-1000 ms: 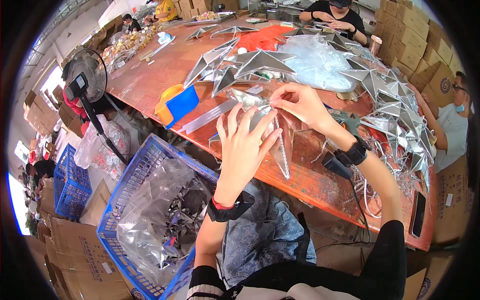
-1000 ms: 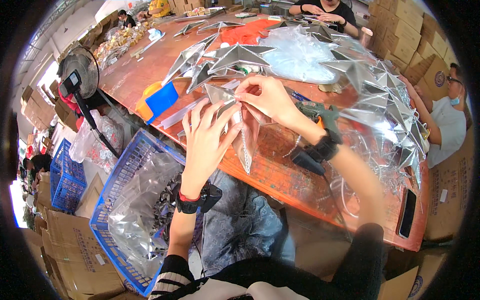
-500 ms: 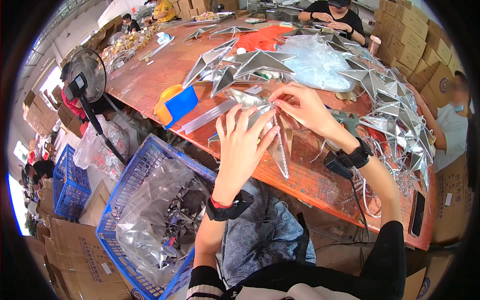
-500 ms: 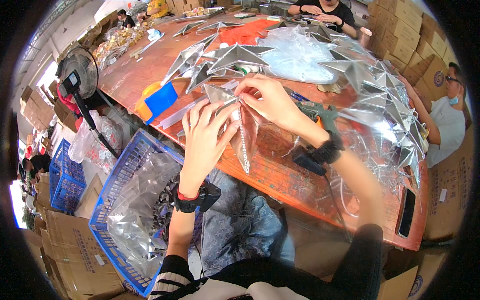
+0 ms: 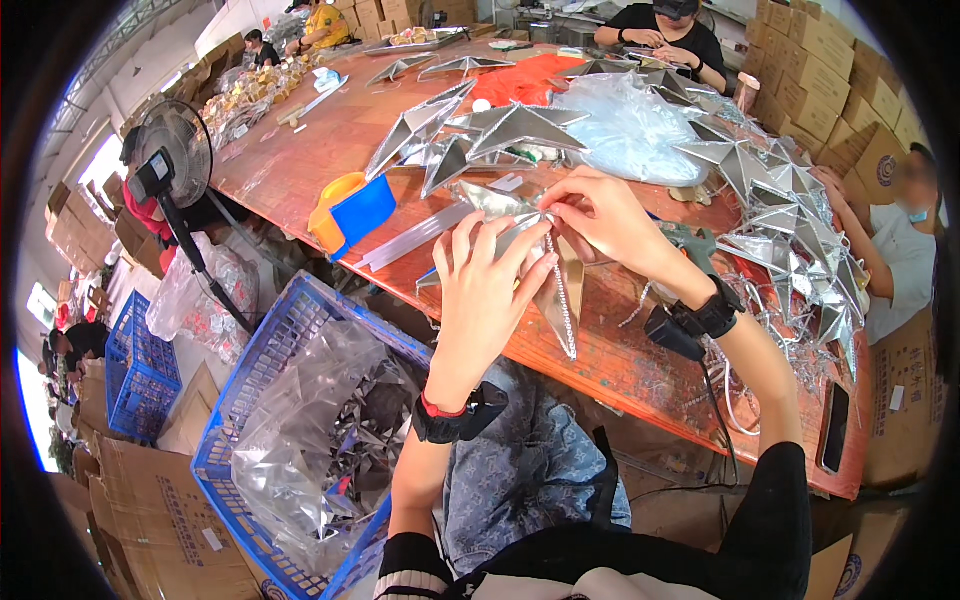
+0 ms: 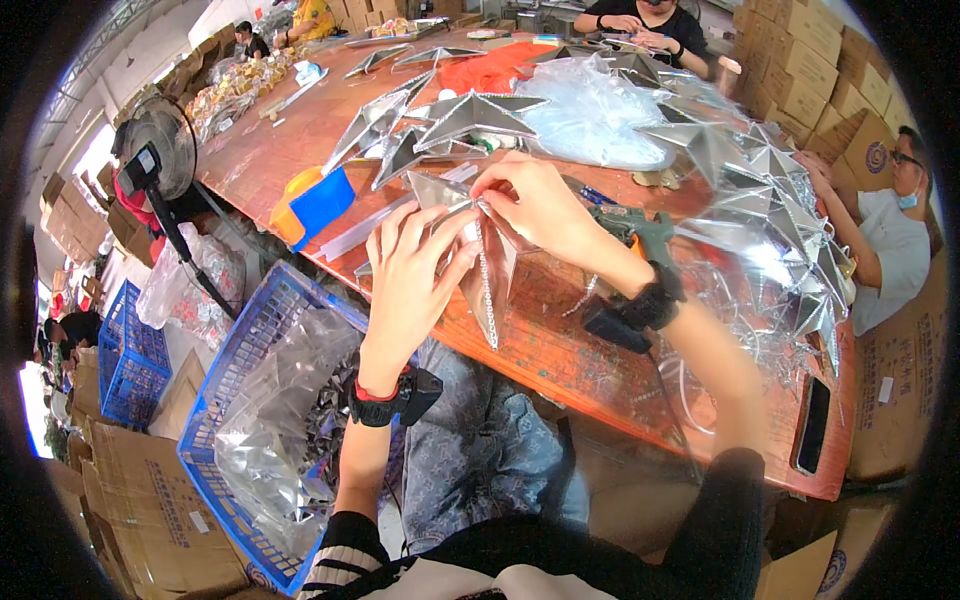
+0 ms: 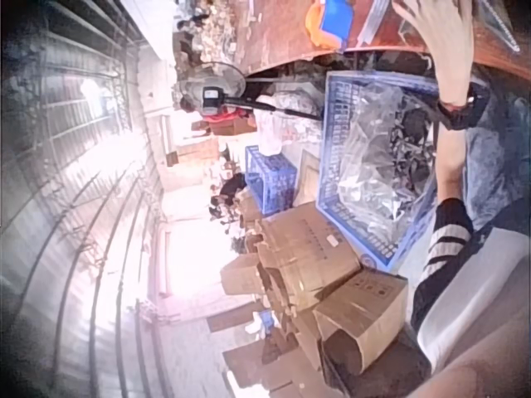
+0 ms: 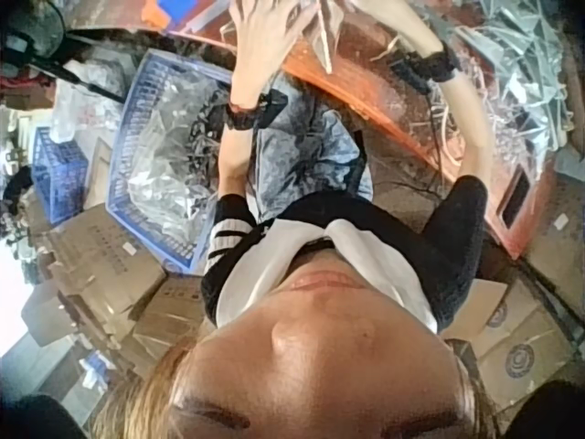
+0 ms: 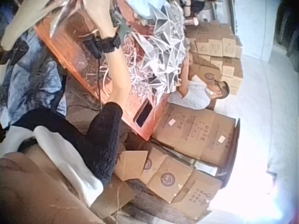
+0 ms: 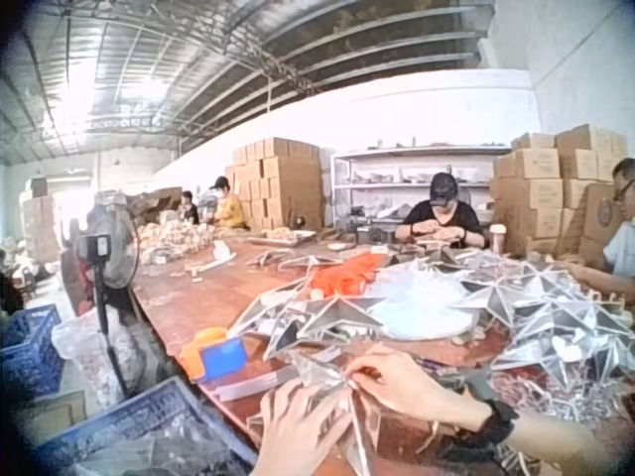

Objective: Use a glue gun to attach beaded strings to decorative silver stars in a workshop.

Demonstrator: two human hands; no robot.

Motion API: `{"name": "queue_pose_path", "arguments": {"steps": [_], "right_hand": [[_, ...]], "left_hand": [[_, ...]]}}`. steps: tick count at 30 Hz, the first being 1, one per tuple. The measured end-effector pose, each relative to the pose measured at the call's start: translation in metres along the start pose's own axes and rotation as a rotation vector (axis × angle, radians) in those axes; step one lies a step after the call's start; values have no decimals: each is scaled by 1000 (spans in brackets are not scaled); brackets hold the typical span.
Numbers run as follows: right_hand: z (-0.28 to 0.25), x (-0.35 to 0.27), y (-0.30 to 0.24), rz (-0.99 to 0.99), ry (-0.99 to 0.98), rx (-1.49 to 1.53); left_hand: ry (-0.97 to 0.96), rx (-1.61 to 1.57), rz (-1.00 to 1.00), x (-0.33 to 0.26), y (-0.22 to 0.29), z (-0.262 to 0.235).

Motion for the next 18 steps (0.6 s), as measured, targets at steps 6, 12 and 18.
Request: {"name": "queue_pose_path", "arguments": {"steps": [6, 12, 18], "right_hand": [[1, 3, -3, 57, -42, -42], [3, 6, -1, 251, -141, -8], [-12, 5, 14, 270, -144, 348]], "left_hand": [[24, 19, -9, -6, 2, -6], [129, -109, -118, -29, 10, -20], [206, -384, -282, -71, 29, -9]]}}
Point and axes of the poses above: each hand's wrist, its own x-axis towards the middle knuckle, its own z-axis out of the palm, y = z × x, the point moved 2 cm from there along x, towards the middle knuckle
